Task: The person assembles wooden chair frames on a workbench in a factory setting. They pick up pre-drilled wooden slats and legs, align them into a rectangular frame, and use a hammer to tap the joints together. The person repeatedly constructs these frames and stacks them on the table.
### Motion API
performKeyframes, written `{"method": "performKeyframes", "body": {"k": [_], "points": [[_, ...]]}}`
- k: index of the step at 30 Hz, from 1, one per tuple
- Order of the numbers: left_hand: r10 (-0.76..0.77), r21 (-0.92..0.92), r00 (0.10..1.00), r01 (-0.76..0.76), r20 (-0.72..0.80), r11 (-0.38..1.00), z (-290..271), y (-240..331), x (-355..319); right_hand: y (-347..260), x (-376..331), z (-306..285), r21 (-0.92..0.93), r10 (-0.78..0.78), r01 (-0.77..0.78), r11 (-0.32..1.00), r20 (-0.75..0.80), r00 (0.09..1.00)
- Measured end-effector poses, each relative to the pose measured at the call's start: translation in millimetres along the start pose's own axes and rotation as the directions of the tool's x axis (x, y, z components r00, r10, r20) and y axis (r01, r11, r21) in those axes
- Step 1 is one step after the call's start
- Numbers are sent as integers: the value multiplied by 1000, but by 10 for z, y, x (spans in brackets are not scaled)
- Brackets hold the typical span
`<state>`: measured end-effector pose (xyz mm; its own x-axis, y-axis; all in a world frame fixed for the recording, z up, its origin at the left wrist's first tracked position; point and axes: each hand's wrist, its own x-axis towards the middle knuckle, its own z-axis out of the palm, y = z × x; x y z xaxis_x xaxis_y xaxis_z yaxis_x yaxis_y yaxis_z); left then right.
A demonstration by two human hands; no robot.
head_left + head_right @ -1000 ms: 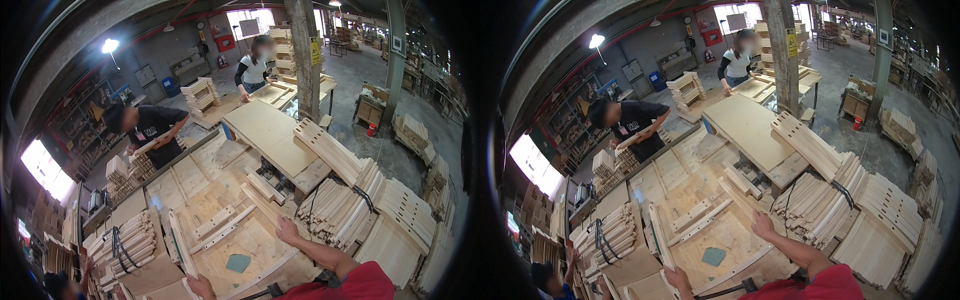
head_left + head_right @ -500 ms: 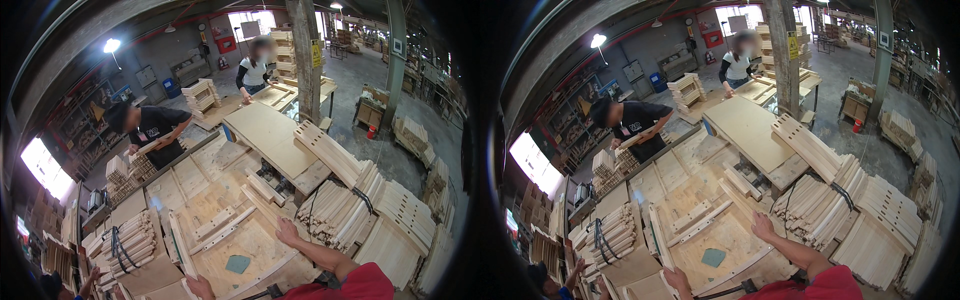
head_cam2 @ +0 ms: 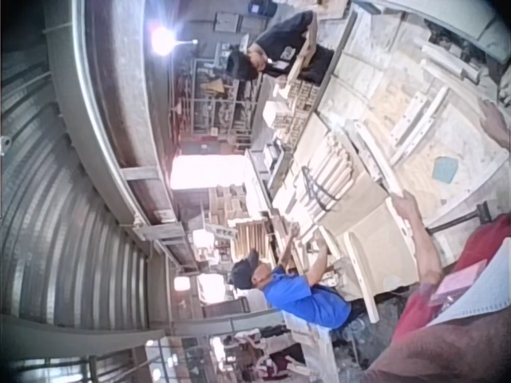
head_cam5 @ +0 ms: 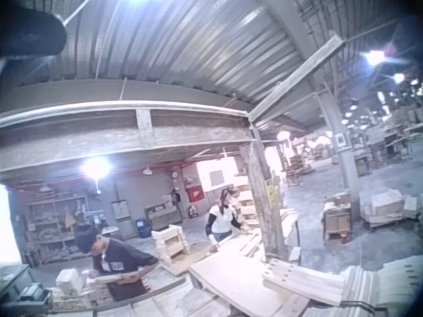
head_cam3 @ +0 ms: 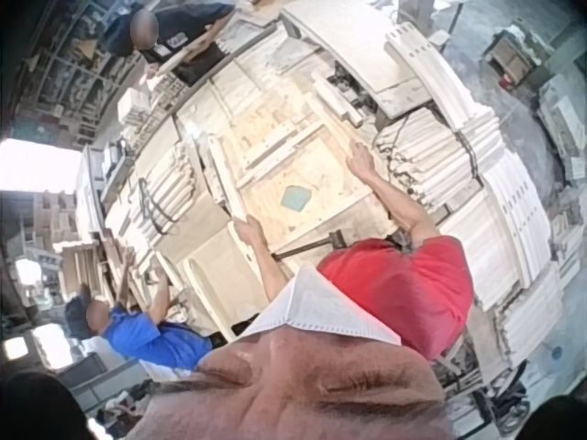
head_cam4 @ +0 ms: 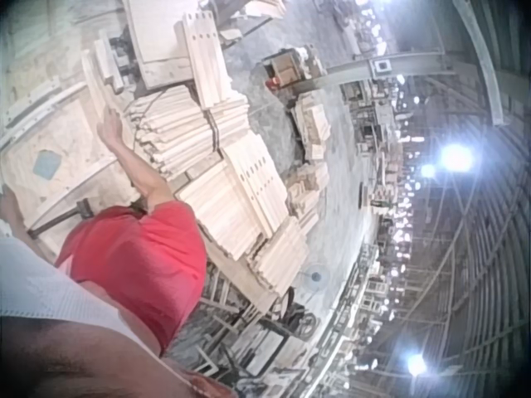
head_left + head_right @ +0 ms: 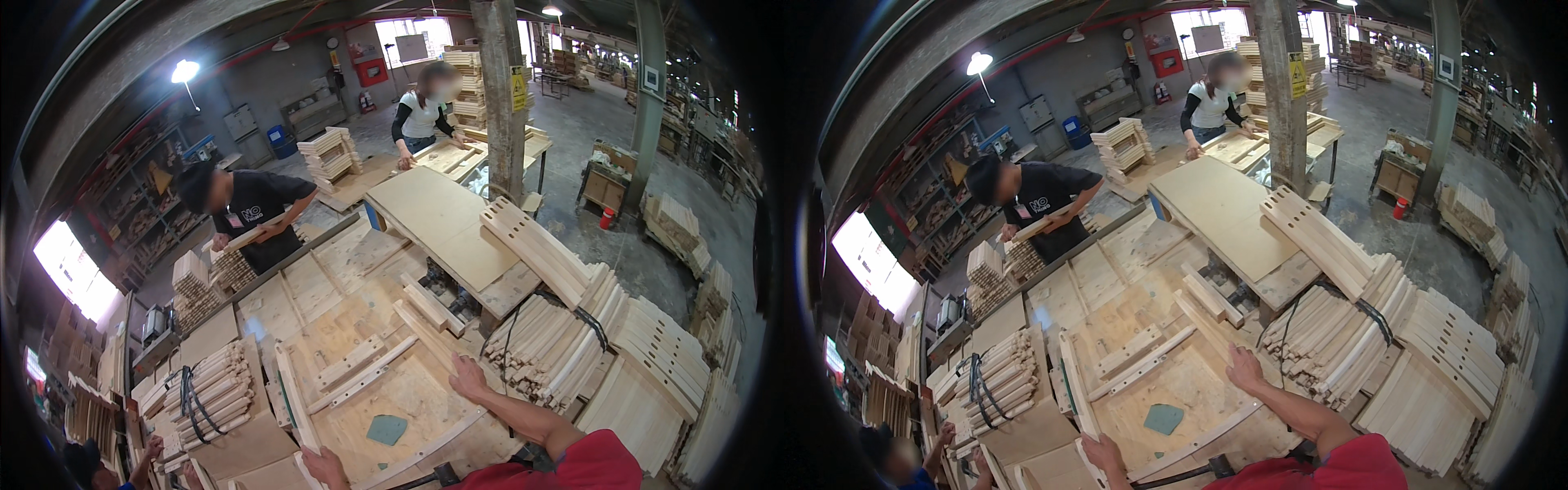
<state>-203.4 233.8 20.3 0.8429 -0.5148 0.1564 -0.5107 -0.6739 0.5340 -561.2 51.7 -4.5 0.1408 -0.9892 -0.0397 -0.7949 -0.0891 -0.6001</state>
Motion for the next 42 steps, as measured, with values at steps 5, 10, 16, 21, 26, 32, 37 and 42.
{"method": "performKeyframes", "body": {"k": [5, 10, 16, 21, 26, 32, 37, 42], "points": [[49, 5, 997, -49, -63, 999, 7, 12, 59, 109, 74, 99, -21, -81, 79, 997, -128, 989], [-1, 58, 1000, 1, 13, 998, -169, -80, 162, -60, -21, 182, -3, -44, 44, 999, -54, 998], [-17, 79, 1000, 17, 3, 997, -314, -137, 220, -152, 15, 312, 10, -39, 39, 999, -18, 999], [121, -197, 971, -162, -205, 967, 60, 249, 27, 429, 137, 268, 36, -9, 13, 999, -102, 995], [359, 807, 778, -582, 516, 101, -111, -163, 11, 74, 173, 316, 35, 15, -16, 999, 25, 1000], [-27, 285, 945, -70, 325, 956, -49, -194, -130, 159, 7, 179, 74, 65, -63, 995, -32, 997], [-103, 82, 942, 81, 320, 993, -16, -161, -3, 70, 9, 210, 106, 27, -22, 994, -44, 999], [68, 293, 906, -205, 417, 934, 115, -78, -68, 41, 34, 225, 118, 27, -21, 993, -56, 998]]}}
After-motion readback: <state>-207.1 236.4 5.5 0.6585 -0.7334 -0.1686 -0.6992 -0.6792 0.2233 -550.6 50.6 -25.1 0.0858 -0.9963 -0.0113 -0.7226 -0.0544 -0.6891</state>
